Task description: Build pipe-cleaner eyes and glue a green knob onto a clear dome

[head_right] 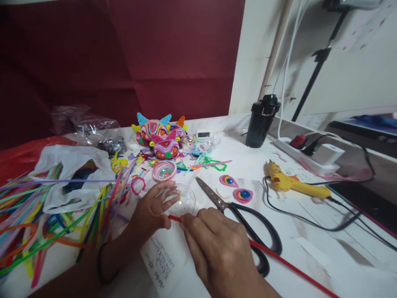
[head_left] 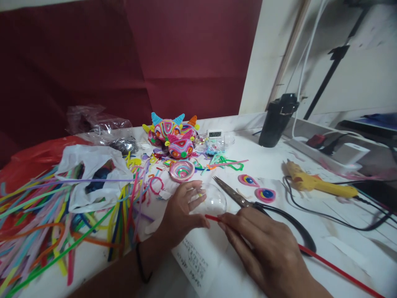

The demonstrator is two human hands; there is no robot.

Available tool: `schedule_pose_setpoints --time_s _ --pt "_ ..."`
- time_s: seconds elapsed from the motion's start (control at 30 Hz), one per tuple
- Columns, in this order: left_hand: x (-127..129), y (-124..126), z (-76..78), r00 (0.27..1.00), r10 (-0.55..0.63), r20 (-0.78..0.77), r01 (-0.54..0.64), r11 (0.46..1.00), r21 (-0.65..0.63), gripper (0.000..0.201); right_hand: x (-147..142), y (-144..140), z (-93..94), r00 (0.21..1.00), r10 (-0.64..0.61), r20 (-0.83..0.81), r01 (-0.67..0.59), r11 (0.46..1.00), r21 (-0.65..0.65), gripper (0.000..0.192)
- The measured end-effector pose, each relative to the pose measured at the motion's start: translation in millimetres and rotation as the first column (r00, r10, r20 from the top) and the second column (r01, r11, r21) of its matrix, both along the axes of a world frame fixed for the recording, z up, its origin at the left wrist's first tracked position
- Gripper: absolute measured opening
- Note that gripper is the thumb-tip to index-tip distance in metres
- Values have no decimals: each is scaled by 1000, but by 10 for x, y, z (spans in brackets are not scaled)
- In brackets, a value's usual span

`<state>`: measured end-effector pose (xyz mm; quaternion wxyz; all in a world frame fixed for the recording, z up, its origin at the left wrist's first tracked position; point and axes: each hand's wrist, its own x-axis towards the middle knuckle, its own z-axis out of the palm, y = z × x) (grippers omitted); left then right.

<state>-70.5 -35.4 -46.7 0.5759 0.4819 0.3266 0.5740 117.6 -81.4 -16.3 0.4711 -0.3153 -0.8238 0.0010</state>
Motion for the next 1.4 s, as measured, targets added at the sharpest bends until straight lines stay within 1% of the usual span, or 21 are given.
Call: schedule_pose_setpoints --time_s 0.13,0.27,0.5,0.77,0.93,1.17,1.3,1.4 --pt "-1 5 -1 1000 -9 9 9 1000 -4 78 -18 4 6 1000 -16 25 16 1000 -1 14" --pt "5 6 18 1000 14 -12 -14 1000 -16 80 -47 15 15 999 -25 25 24 999 38 14" --pt "25 3 35 999 50 -5 -51 997 -66 79 -80 25 -8 999 -40 33 38 998 52 14" --pt "-10 5 -69 999 31 23 -29 993 -112 76 -79 37 5 998 -41 57 38 998 58 18" --pt "-18 31 -105 999 40 36 -35 993 -115 72 -80 56 -5 1000 -6 12 6 1000 5 16" --pt "-34 29 -78 999 28 46 -21 988 -151 70 -67 67 -3 995 55 -88 -60 997 -47 14" --pt "-43 13 -60 999 10 45 -3 990 -142 68 -47 77 -13 993 50 -109 -63 990 -123 10" --pt "-40 6 -52 999 13 39 -8 992 -128 69 -36 92 -25 992 46 -121 -63 988 -140 9"
